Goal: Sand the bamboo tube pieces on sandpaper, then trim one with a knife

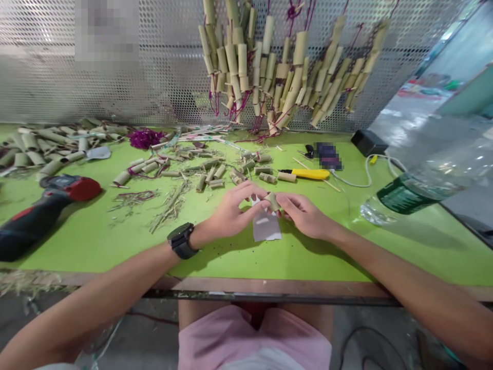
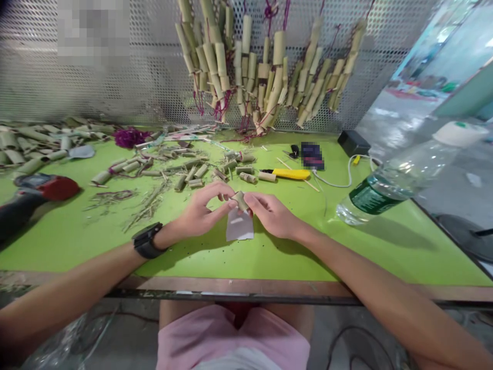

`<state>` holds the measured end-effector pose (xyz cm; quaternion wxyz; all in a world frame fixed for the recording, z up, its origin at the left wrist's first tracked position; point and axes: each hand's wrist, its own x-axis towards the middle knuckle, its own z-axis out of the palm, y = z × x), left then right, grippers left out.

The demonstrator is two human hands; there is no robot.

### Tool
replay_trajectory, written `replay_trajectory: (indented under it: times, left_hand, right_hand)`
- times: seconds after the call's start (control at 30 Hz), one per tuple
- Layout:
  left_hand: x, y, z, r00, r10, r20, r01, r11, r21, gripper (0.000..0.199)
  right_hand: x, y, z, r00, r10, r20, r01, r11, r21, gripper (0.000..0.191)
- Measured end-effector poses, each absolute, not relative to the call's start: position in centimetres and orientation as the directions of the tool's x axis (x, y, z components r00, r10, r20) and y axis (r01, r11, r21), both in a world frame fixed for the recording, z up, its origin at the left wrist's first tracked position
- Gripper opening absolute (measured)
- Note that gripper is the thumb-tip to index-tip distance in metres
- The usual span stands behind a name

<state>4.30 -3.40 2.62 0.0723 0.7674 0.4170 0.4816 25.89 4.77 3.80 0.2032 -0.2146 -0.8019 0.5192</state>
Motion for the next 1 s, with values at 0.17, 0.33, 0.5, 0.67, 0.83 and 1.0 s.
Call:
replay_trajectory:
  times: [0.17,0.33,0.5,0.67,0.83,1.0]
  left_hand:
    - [4.7,-3.5,2.6,0.164,0.734,0.659,0.536,-0.627,0.565,0.023]
    - [4.6,-3.5,2.4,0.153,0.723,0.673,0.538,-0.632,0.557,0.019]
    - [4.3,-3.4,2.3,0.173,0.709,0.683,0.558,-0.642,0.525,0.016]
    - [3.6,-2.9,1.9,0.265,0.667,0.696,0.602,-0.678,0.421,0.01]
    - [3.4,-2.9,1.8,0.323,0.748,0.58,0.671,-0.613,0.417,0.017]
    - [3.1,-3.1,1.6,0.297,0.909,0.294,0.829,-0.398,0.393,0.071]
  right_hand:
    - [25.6,4.5,4.0,-0.808,0.577,0.121,0.09,0.323,-0.942,0.056]
    - [25.5,4.5,3.9,-0.772,0.619,0.14,0.052,0.282,-0.958,0.044]
    - [25.8,5.1,3.3,-0.749,0.636,0.184,0.108,0.391,-0.914,0.043]
    - [26.0,5.8,3.3,-0.75,0.634,0.191,0.203,0.494,-0.845,0.045]
    - [26.1,6.4,3.5,-0.736,0.645,0.206,0.269,0.558,-0.785,0.04]
    - [26.3,7.3,3.1,-0.758,0.599,0.257,0.362,0.715,-0.598,0.032]
